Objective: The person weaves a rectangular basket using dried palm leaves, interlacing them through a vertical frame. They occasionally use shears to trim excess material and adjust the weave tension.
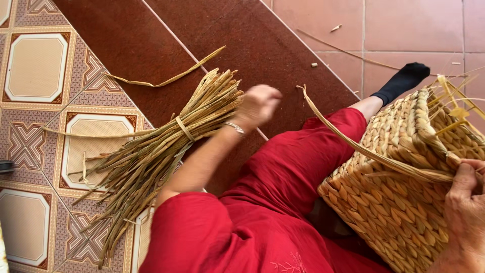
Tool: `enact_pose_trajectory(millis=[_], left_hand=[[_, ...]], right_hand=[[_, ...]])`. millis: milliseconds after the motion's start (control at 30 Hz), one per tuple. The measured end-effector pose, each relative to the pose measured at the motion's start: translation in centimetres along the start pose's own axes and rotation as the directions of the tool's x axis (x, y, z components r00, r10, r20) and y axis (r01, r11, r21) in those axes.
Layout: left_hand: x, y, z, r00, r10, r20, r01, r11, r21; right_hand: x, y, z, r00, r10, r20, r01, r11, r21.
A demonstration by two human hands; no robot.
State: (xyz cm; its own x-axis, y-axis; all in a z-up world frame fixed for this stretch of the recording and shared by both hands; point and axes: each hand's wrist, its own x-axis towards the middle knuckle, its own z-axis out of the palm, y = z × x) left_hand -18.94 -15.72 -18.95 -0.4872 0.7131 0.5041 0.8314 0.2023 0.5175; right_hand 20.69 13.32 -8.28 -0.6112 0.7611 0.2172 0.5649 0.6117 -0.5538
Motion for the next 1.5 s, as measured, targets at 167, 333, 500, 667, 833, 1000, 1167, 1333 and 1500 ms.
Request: enact_pose_trajectory(millis=[167, 333, 500, 667, 833, 1000, 1167, 1333, 1500], left_hand=[[-7.3, -7.7, -3.3, 0.813, -0.456, 0.363, 0.345, 0.878, 0.331], [-8.6, -5.3, 1.5, 0.868, -0.257, 0.424, 0.030, 0.882, 0.471], [-4.4, -2.0, 4.0, 0.928, -0.214, 0.305, 0.020, 0.845, 0.534], [0.6, -0.7, 3.3, 0.577, -0.498, 0.647, 0.779, 0.574, -0.253], [1.4, -0.3, -0.6, 0.632, -0.207, 0.747, 0.775, 0.172, -0.608], [0.6, 1.5, -2.9, 0.574, -0.153, 0.804, 0.818, 0.058, -0.573], [-1.1, 2.6, -3.6, 0.614, -0.153, 0.774, 0.789, 0.158, -0.594], [-5.1, -0.4, -6.1, 0.754, -0.332, 0.567, 0.576, 0.750, -0.326], [-12.4, -2.9, -8.6, 0.810, -0.362, 0.461, 0.391, 0.920, 0.035]], right_hand=[[0.0, -0.2, -0.2, 0.997, -0.078, -0.013, 0.078, 0.997, -0.019], [0.1, -1.6, -0.5, 0.996, -0.075, -0.038, 0.076, 0.997, 0.003], [0.7, -3.8, -1.7, 0.999, 0.018, -0.049, -0.014, 0.996, 0.093], [0.1, -4.6, -2.0, 0.979, -0.016, -0.202, 0.078, 0.949, 0.306], [-0.6, -7.7, 0.8, 0.806, -0.029, -0.592, 0.199, 0.954, 0.225], [-1.4, -15.3, 8.0, 0.932, -0.287, 0.223, 0.184, 0.902, 0.391], [-0.2, -20.5, 16.7, 0.809, -0.182, 0.559, -0.204, 0.805, 0.557], [1.1, -19.5, 19.2, 0.817, -0.053, 0.574, -0.316, 0.792, 0.523], [2.7, -18.6, 19.7, 0.847, -0.148, 0.510, -0.098, 0.901, 0.423]])
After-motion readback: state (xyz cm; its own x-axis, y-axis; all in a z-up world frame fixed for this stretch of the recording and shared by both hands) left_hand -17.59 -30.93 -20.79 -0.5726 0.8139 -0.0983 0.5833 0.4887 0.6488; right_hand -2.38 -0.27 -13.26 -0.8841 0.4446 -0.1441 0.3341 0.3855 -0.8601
